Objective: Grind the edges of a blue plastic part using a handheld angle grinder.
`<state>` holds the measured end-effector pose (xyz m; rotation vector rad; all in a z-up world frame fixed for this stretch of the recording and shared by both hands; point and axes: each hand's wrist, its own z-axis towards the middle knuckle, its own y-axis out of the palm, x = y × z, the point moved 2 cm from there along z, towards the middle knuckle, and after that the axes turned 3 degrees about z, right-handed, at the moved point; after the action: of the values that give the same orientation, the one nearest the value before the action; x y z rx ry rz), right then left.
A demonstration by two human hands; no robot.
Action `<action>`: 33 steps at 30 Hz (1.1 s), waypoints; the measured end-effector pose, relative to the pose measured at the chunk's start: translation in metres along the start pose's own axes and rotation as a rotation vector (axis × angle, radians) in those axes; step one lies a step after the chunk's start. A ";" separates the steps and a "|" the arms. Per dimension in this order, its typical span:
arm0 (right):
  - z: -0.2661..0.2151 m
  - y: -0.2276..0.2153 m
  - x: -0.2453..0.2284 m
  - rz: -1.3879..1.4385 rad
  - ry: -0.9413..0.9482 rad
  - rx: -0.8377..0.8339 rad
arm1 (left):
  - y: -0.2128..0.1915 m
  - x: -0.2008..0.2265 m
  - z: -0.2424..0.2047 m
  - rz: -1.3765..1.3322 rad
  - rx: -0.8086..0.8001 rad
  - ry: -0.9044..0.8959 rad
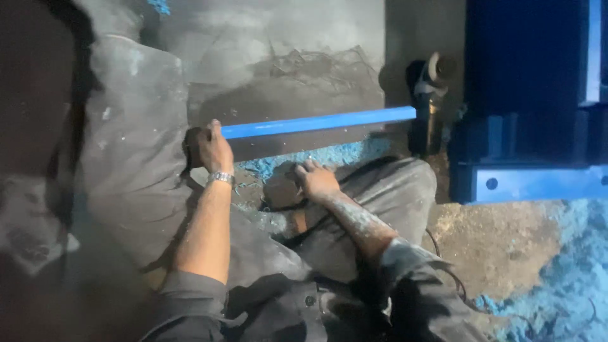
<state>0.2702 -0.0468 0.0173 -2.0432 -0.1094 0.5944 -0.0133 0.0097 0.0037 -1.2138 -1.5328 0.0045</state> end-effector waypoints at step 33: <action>-0.037 -0.100 0.331 0.312 0.811 0.648 | 0.010 0.105 -0.103 0.602 -0.296 1.137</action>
<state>0.5929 0.0801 -0.0050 -1.5198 0.7898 -0.0653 0.0848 0.0262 0.1124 -1.4764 -0.1651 -0.4503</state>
